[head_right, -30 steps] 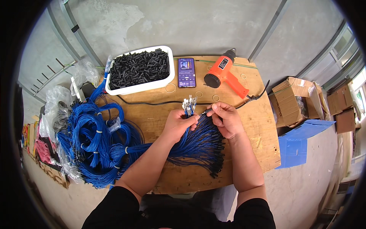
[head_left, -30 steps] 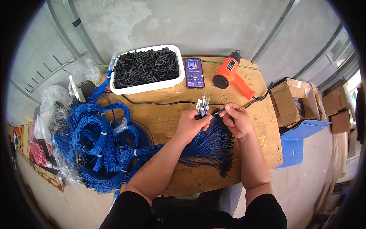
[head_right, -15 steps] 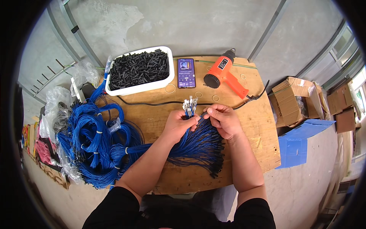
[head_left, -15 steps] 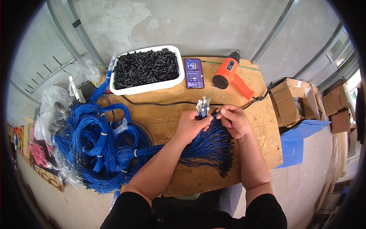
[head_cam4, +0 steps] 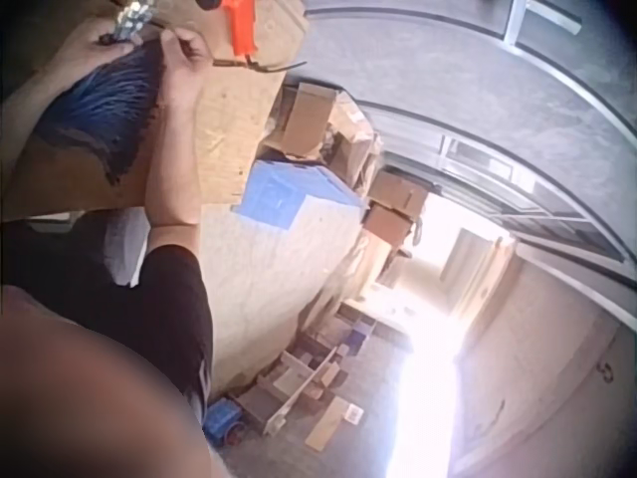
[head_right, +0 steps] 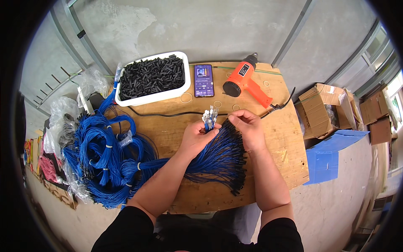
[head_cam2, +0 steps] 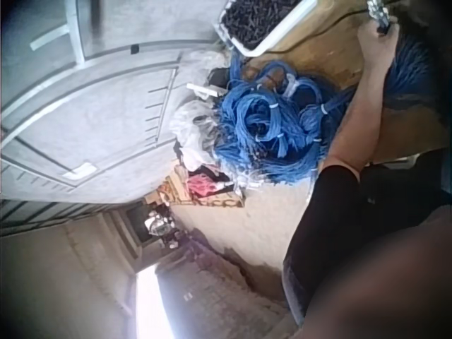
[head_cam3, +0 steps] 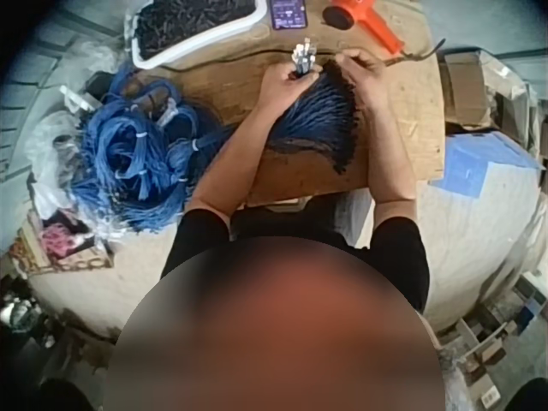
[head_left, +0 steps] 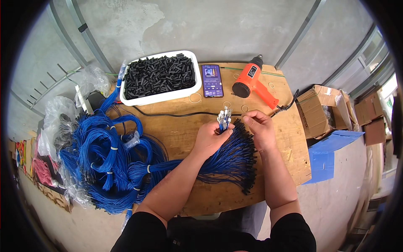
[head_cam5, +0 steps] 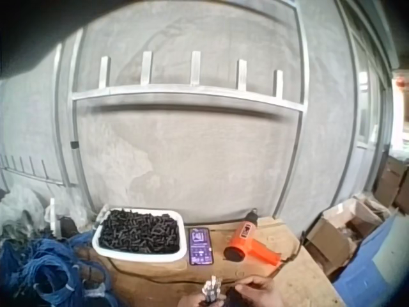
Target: Slide small heat-shrink tubes onto the ends of individual wires in a blue cable bundle.
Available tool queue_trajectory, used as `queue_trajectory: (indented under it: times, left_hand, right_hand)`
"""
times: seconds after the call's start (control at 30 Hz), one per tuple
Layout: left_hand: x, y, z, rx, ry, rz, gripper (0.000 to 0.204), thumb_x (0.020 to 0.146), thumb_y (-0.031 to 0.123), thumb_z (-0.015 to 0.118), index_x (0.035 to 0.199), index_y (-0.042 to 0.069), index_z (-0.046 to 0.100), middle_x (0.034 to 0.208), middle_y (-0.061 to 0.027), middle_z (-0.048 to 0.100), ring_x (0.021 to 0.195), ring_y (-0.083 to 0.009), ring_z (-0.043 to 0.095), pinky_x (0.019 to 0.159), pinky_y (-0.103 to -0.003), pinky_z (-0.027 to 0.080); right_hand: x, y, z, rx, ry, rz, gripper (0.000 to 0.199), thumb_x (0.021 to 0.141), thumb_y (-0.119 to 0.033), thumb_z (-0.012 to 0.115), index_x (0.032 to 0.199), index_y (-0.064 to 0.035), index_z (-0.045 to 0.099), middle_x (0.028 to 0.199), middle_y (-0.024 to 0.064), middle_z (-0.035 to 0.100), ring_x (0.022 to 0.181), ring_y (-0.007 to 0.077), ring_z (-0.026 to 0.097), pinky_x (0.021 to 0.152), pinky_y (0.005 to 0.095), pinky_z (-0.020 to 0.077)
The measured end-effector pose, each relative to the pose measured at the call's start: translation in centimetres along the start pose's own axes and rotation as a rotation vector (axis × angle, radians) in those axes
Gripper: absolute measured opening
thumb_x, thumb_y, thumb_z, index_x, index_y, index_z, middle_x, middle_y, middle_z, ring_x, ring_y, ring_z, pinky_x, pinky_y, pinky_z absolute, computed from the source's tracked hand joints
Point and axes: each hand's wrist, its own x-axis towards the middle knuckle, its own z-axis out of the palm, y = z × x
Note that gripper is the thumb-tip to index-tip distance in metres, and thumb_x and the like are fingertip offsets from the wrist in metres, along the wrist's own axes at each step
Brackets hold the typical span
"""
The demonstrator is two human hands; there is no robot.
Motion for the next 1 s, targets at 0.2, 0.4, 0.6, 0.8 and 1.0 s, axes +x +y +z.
queue_trajectory:
  times: [0.2, 0.4, 0.6, 0.8, 1.0]
  left_hand:
    - [-0.2, -0.3, 0.0, 0.125, -0.075, -0.024, 0.017, 0.087, 0.015, 0.074, 0.099, 0.003, 0.074, 0.066, -0.0054, 0.063, 0.058, -0.0064, 0.053, 0.054, -0.027, 0.043]
    - [-0.1, 0.1, 0.0, 0.194, -0.063, 0.012, 0.024, 0.083, 0.021, 0.077, 0.091, 0.0, 0.07, 0.066, -0.015, 0.061, 0.055, -0.0136, 0.052, 0.054, -0.032, 0.043]
    - [-0.3, 0.5, 0.0, 0.188, -0.072, 0.008, 0.023, 0.084, 0.021, 0.077, 0.092, 0.001, 0.071, 0.066, -0.0145, 0.061, 0.054, -0.0126, 0.05, 0.054, -0.032, 0.043]
    - [0.1, 0.0, -0.1, -0.168, -0.114, -0.229, 0.019, 0.09, 0.009, 0.071, 0.104, -0.003, 0.068, 0.081, -0.0043, 0.067, 0.066, -0.0086, 0.059, 0.06, -0.023, 0.049]
    - [0.3, 0.0, -0.4, -0.464, -0.107, -0.277, 0.019, 0.089, 0.007, 0.072, 0.102, -0.004, 0.066, 0.081, -0.008, 0.066, 0.067, -0.0124, 0.061, 0.06, -0.025, 0.05]
  right_hand:
    - [-0.3, 0.6, 0.8, -0.059, -0.125, -0.02, 0.005, 0.09, 0.0, 0.069, 0.094, 0.002, 0.066, 0.087, 0.005, 0.07, 0.078, 0.0087, 0.064, 0.073, 0.0222, 0.052]
    - [-0.3, 0.8, 0.4, -0.166, -0.174, -0.012, 0.004, 0.091, 0.001, 0.068, 0.094, 0.0024, 0.065, 0.085, 0.006, 0.07, 0.078, 0.0086, 0.064, 0.072, 0.0224, 0.0519]
    - [-0.4, 0.4, 0.8, -0.113, -0.148, -0.011, 0.002, 0.091, 0.002, 0.067, 0.091, 0.0018, 0.065, 0.085, 0.0049, 0.07, 0.076, 0.0076, 0.063, 0.071, 0.0218, 0.0512]
    - [-0.4, 0.4, 0.5, -0.118, -0.112, 0.04, 0.002, 0.091, -0.001, 0.067, 0.091, 0.0004, 0.066, 0.082, 0.0028, 0.068, 0.072, 0.0061, 0.062, 0.066, 0.0202, 0.0488]
    - [-0.2, 0.6, 0.1, -0.114, -0.106, 0.08, 0.005, 0.09, -0.003, 0.068, 0.09, 0.0006, 0.066, 0.081, 0.0029, 0.068, 0.071, 0.0066, 0.061, 0.066, 0.0205, 0.049]
